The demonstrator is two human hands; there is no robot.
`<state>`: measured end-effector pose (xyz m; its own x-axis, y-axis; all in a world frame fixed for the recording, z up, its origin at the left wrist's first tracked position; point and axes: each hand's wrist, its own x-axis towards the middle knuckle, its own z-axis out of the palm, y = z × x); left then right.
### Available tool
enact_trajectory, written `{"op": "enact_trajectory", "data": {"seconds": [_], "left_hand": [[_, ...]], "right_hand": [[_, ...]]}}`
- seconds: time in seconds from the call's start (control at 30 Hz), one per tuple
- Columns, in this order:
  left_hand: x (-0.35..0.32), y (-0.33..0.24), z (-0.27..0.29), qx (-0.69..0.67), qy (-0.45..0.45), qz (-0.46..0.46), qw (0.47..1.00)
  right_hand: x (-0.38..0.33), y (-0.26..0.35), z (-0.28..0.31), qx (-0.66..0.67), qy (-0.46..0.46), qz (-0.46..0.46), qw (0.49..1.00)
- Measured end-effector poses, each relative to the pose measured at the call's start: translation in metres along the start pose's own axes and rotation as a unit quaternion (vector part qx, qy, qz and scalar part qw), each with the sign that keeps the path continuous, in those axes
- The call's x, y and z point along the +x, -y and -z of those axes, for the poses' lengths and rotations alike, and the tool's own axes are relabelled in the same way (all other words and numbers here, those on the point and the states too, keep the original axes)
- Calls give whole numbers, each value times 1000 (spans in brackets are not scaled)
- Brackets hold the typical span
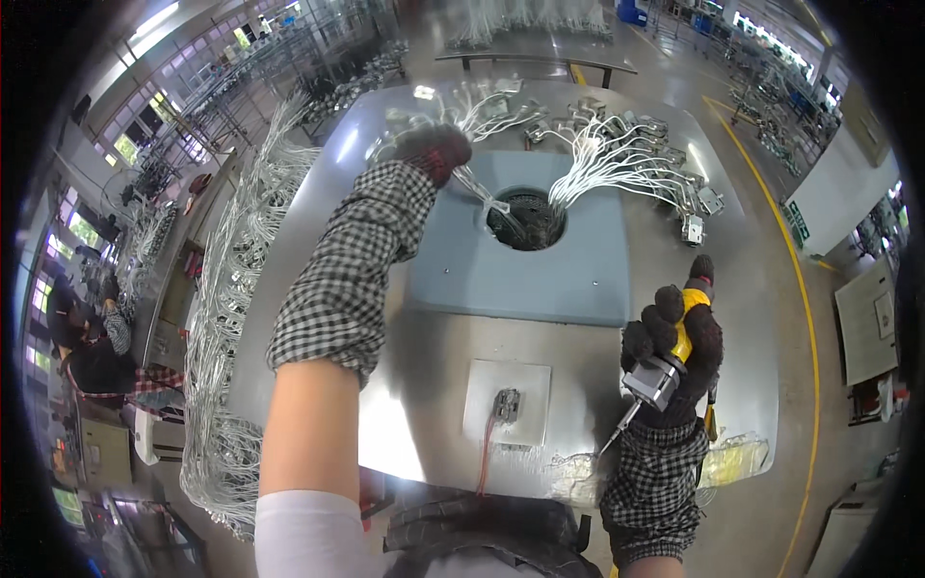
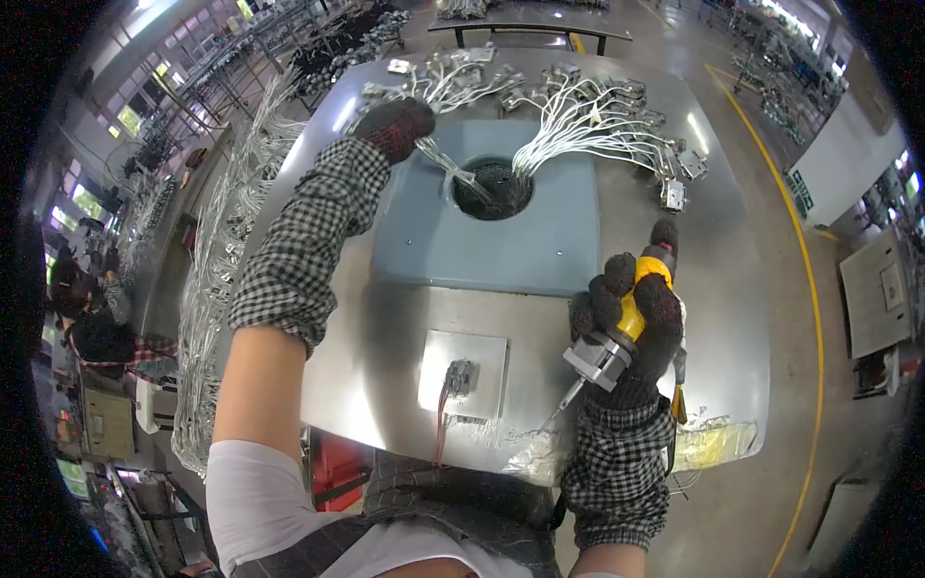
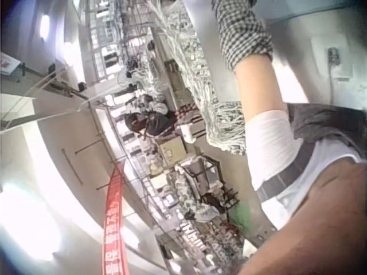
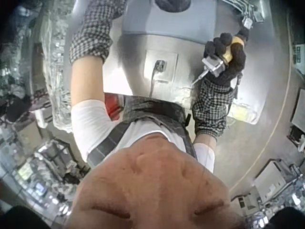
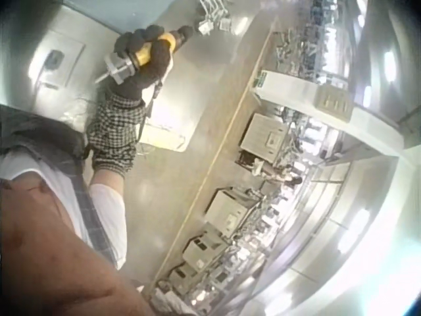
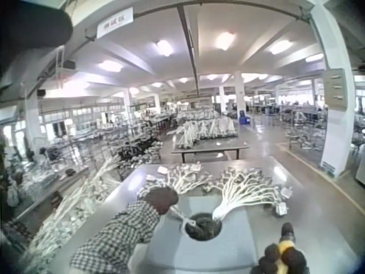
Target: Assembling and crimping wire harnesses using a pneumatic tool on a production line.
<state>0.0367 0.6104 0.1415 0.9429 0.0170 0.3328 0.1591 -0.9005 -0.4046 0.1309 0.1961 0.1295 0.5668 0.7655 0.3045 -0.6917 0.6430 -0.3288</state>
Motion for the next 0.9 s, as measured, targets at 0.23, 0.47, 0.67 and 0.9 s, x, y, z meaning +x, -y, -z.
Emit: {"op": "enact_trajectory", "data": {"seconds": [0.23,0.47,0.67,0.9], "left_hand": [[-40,-43,79,32,143,-33,989],[-65,-77,113,-188,201,80,958],[-16,-83,90,-242,261,122,927],[20,-131,7,-349,132,114,921]], "right_hand": [[-1,2,-1,5,41,-21,999],[-1,1,3,5,53,-25,998],[1,0,1,-30,61,-13,998],[-1,0,0,-55,60,-30,996]]}}
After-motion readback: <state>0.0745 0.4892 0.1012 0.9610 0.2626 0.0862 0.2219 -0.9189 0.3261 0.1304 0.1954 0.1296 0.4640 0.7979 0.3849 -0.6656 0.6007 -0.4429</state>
